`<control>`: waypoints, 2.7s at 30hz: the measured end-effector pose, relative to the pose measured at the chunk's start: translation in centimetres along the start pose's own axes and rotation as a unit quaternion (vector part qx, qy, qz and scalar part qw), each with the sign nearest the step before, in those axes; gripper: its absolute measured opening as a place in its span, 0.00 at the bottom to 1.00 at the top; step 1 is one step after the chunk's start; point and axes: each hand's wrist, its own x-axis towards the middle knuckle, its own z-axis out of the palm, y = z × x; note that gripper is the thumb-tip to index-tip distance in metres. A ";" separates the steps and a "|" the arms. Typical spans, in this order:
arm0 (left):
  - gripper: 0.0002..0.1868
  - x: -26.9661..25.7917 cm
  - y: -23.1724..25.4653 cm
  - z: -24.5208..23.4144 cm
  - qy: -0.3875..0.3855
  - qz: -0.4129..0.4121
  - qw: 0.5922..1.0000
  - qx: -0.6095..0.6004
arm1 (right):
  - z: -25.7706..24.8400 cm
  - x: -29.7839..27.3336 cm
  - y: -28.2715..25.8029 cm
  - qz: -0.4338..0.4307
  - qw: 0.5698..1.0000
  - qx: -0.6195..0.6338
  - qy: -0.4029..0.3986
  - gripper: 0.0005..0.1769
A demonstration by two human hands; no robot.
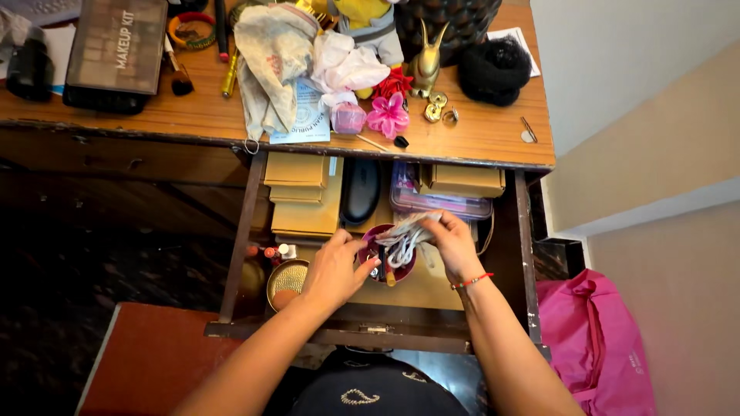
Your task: The person organizes a cluttered wooden dresser by picking up various small items and placing them into an open drawer. They handle makeup brushes, hair ties, a makeup kit, a comb, a candle, and other miscellaneous objects, moving them from the surface into the drawer.
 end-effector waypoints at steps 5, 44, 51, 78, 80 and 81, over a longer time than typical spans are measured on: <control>0.34 0.2 2.0 -1.4 0.090 0.069 0.992 -0.048 | 1.2 -1.2 -2.7 -0.004 0.993 0.119 -0.005 0.19; 0.15 2.6 -1.3 -3.9 -0.068 -0.206 0.768 -0.602 | 3.9 -3.0 -3.1 0.029 0.838 -0.544 -0.041 0.22; 0.14 2.0 -0.3 -4.7 -0.089 -0.215 0.741 -0.630 | 5.2 -4.5 -7.8 -0.110 0.937 -0.322 -0.080 0.42; 0.17 2.3 1.9 -2.7 -0.052 -0.185 0.754 -0.628 | 10.6 -3.8 -6.3 -0.175 0.975 -0.115 0.067 0.15; 0.17 2.4 1.6 -2.6 -0.030 -0.194 0.758 -0.622 | 10.2 -3.2 -5.7 -0.043 0.997 -0.044 0.038 0.16; 0.17 2.5 1.5 -2.4 -0.019 -0.199 0.760 -0.618 | 10.0 -3.1 -5.4 0.003 0.999 -0.045 0.023 0.14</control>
